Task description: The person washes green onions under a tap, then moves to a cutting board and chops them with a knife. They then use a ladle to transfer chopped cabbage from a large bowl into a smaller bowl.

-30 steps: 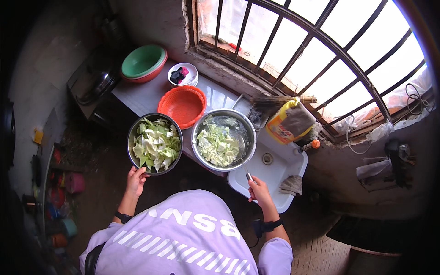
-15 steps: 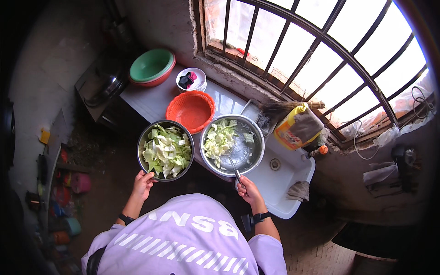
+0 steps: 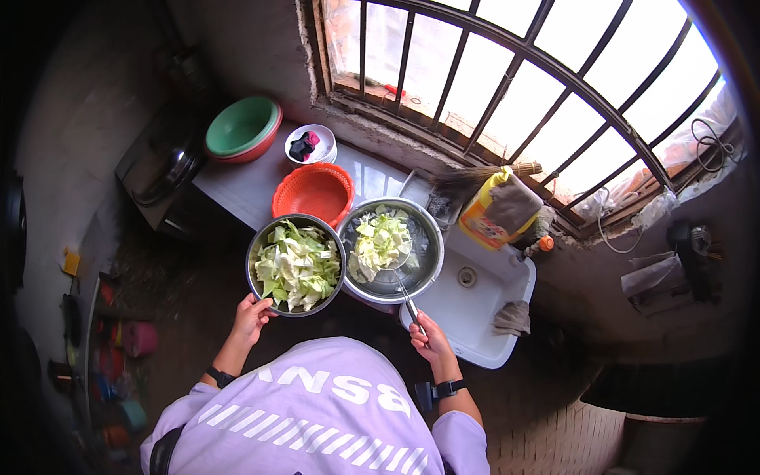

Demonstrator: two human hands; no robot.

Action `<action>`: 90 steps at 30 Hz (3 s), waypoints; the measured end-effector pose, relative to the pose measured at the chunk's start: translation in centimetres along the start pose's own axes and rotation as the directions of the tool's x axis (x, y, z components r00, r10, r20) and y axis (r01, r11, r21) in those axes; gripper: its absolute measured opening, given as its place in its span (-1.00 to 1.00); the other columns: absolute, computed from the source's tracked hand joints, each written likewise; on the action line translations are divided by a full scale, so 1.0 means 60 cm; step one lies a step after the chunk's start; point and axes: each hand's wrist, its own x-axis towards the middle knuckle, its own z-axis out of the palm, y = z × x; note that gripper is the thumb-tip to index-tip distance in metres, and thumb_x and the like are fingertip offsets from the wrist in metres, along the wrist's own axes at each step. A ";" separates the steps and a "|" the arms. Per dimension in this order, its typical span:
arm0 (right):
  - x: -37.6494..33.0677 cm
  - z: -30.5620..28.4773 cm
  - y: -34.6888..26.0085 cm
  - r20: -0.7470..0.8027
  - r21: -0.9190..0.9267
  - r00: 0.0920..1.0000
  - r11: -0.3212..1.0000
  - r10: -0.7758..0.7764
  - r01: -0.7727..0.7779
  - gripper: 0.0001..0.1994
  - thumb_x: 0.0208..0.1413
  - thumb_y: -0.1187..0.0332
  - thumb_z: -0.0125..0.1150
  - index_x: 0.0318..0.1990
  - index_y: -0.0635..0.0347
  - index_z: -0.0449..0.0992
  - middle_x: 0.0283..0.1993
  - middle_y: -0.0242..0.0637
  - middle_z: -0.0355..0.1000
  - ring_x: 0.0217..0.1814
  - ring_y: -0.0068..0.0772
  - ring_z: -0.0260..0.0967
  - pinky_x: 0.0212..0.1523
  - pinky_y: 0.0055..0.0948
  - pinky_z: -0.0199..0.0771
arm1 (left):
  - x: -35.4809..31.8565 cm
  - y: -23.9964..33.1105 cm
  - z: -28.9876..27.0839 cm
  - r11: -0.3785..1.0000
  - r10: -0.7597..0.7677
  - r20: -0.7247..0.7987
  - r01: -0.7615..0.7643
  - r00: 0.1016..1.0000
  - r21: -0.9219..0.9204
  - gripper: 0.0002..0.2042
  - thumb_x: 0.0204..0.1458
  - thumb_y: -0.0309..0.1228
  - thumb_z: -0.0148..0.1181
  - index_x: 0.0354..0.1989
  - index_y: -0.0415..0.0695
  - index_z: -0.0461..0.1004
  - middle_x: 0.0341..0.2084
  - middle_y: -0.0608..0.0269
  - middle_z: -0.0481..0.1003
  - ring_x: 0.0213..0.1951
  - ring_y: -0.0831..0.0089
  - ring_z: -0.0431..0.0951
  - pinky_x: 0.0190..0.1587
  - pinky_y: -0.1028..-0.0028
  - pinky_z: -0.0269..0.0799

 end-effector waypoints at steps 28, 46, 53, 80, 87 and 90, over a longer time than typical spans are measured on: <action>-0.090 0.046 -0.034 0.037 -0.191 0.985 0.967 -0.167 0.171 -0.60 0.34 0.26 -0.02 0.27 0.09 0.24 -0.47 -0.43 0.30 -0.71 -0.80 0.01 -0.70 -0.74 0.16 | 0.025 -0.013 0.045 0.998 -0.039 0.043 0.036 0.998 0.054 -0.91 0.03 -0.56 0.19 -0.32 -0.15 0.42 -0.46 0.25 0.55 -0.55 0.49 0.60 -0.70 0.71 0.24; -0.093 0.067 -0.020 0.038 -0.172 0.976 0.961 -0.213 0.216 -0.58 0.36 0.27 -0.07 0.31 0.11 0.19 -0.47 -0.43 0.26 -0.71 -0.79 0.01 -0.71 -0.73 0.18 | 0.040 -0.007 0.036 0.996 -0.073 0.062 0.069 0.995 0.053 -0.91 0.05 -0.55 0.18 -0.29 -0.12 0.43 -0.46 0.26 0.57 -0.53 0.50 0.61 -0.68 0.72 0.21; -0.088 0.069 0.005 0.012 -0.141 0.967 0.957 -0.253 0.252 -0.58 0.36 0.27 -0.07 0.32 0.09 0.18 -0.46 -0.43 0.27 -0.71 -0.80 0.01 -0.71 -0.73 0.18 | 0.070 0.013 0.025 0.997 -0.069 0.093 0.065 0.993 0.047 -0.90 0.04 -0.55 0.17 -0.28 -0.12 0.44 -0.45 0.27 0.57 -0.53 0.50 0.61 -0.69 0.72 0.21; -0.081 0.106 0.094 -0.050 0.014 0.929 0.930 -0.367 0.368 -0.60 0.35 0.30 -0.04 0.30 0.04 0.21 -0.44 -0.40 0.26 -0.70 -0.78 0.04 -0.72 -0.73 0.14 | 0.131 0.075 -0.007 0.989 -0.080 0.214 0.052 0.974 0.136 -0.93 0.05 -0.56 0.18 -0.31 -0.16 0.44 -0.47 0.26 0.55 -0.55 0.49 0.61 -0.72 0.72 0.22; -0.089 0.119 0.086 -0.021 0.022 0.918 0.918 -0.396 0.397 -0.60 0.35 0.30 -0.05 0.31 0.06 0.19 -0.44 -0.40 0.24 -0.70 -0.78 0.04 -0.72 -0.73 0.15 | 0.126 0.077 -0.005 0.990 -0.076 0.216 0.048 0.973 0.130 -0.93 0.06 -0.56 0.18 -0.31 -0.16 0.44 -0.46 0.27 0.56 -0.55 0.49 0.61 -0.71 0.72 0.24; -0.094 0.128 0.080 -0.015 0.030 0.915 0.915 -0.403 0.403 -0.59 0.35 0.30 -0.06 0.31 0.07 0.18 -0.44 -0.40 0.23 -0.70 -0.78 0.04 -0.72 -0.74 0.14 | 0.124 0.079 -0.005 0.990 -0.074 0.214 0.045 0.974 0.134 -0.93 0.06 -0.56 0.17 -0.31 -0.16 0.44 -0.46 0.27 0.55 -0.55 0.49 0.61 -0.71 0.72 0.24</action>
